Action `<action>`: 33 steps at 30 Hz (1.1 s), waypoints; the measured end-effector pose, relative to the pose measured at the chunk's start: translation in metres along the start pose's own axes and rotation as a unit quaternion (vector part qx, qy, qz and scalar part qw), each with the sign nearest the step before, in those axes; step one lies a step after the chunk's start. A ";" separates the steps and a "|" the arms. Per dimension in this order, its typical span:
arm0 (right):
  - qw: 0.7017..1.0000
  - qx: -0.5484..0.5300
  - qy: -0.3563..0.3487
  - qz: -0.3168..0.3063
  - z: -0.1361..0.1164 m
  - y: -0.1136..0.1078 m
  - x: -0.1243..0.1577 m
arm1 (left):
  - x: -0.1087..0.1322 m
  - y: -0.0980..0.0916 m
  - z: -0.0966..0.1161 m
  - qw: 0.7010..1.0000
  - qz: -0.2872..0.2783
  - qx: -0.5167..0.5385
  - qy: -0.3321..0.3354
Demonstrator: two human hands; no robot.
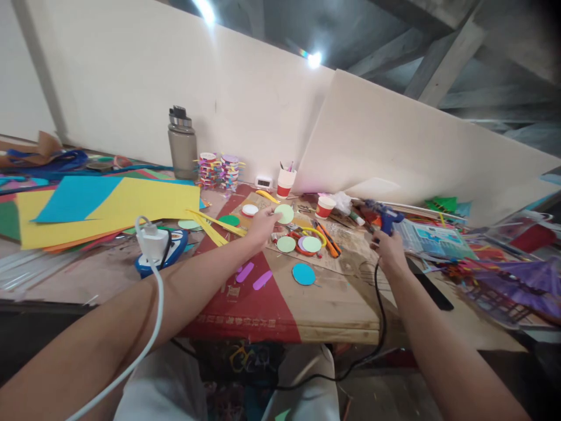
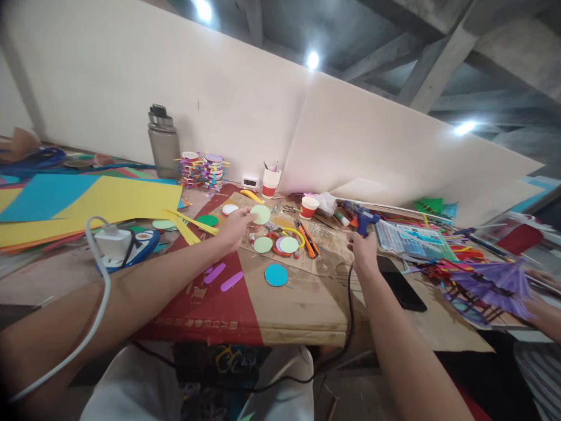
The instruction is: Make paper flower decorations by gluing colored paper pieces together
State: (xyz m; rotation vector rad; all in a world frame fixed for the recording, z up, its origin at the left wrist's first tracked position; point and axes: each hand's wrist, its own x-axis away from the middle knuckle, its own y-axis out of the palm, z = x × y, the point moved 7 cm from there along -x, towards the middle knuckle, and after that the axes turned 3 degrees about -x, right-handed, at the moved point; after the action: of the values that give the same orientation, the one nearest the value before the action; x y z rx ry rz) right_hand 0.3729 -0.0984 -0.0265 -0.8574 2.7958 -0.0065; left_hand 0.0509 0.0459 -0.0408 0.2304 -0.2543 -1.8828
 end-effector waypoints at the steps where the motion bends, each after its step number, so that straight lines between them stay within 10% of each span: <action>1: 0.998 -0.057 0.007 -0.019 -0.006 0.008 0.004 | 0.002 0.002 -0.001 1.000 -0.007 0.013 -0.016; 6: 0.970 -0.191 0.039 -0.144 -0.038 0.071 0.033 | 0.006 0.005 -0.001 0.998 -0.017 0.047 -0.047; 12: 0.957 -0.108 -0.070 -0.261 -0.054 0.125 0.077 | 0.001 -0.001 -0.003 0.998 -0.005 0.051 -0.047; 19: 0.923 0.088 -0.233 -0.292 -0.055 0.128 0.104 | -0.001 -0.002 -0.003 0.997 0.001 0.059 -0.040; 33: 0.906 0.135 -0.265 -0.302 -0.051 0.128 0.110 | 0.009 0.015 -0.003 0.996 -0.057 0.047 -0.039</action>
State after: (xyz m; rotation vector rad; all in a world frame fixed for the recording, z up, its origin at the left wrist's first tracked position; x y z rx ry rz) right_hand 0.2031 -0.0563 -0.0077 -1.3665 1.8919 -0.2184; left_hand 0.0626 0.0324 -0.0400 0.2394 -0.3920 -1.9966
